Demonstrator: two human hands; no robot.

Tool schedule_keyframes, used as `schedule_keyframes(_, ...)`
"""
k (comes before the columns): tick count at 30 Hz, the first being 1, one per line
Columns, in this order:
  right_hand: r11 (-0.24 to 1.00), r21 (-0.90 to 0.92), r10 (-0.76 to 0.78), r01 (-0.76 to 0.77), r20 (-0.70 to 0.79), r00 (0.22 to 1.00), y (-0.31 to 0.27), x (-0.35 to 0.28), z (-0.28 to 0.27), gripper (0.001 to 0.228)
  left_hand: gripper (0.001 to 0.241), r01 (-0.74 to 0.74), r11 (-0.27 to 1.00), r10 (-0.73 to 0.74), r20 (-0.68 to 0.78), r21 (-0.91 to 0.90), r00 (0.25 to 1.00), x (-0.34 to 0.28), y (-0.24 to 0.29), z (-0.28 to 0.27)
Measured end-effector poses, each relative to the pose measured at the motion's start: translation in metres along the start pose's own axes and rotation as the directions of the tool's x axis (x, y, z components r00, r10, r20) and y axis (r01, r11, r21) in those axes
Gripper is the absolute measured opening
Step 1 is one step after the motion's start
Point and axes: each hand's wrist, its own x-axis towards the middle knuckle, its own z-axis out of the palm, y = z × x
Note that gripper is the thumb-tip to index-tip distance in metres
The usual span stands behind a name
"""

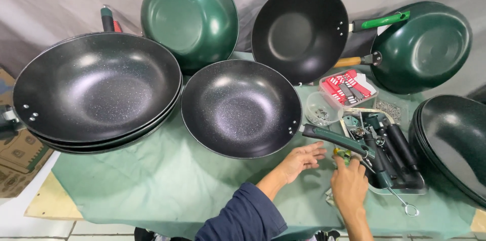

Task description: Cleaning and wiping the surfaces of a green wok with a cloth in an appliance store setting.

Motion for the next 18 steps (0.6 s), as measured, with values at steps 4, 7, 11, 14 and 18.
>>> schedule_keyframes(4, 0.995, 0.098, -0.027, 0.024, 0.028, 0.999, -0.010, -0.001, -0.043, 0.048, 0.060, -0.004, 1.000, 0.005, -0.024, 0.006, 1.000, 0.005, -0.004, -0.003)
schedule_keyframes(7, 0.952, 0.306, -0.058, -0.022, 0.250, 0.966, -0.019, 0.005, -0.079, 0.049, 0.045, 0.023, 0.993, -0.015, -0.074, 0.117, 0.997, -0.002, -0.002, 0.000)
schedule_keyframes(11, 0.676, 0.677, -0.063, -0.290, 0.446, 0.893, -0.032, 0.028, -0.103, 0.041, 0.053, -0.030, 0.904, 0.085, -0.109, 0.427, 0.990, -0.029, 0.015, 0.001)
schedule_keyframes(14, 0.268, 0.840, 0.002, -0.472, 0.490, 0.872, -0.045, 0.041, -0.096, 0.044, 0.046, -0.120, 0.809, 0.245, -0.144, 0.576, 0.959, -0.065, 0.035, 0.004)
schedule_keyframes(18, -0.492, 0.720, -0.012, -0.490, 0.557, 0.830, -0.054, 0.042, -0.035, 0.065, 0.038, -0.476, 0.469, 0.734, -0.027, 0.744, 0.679, -0.093, 0.048, -0.016)
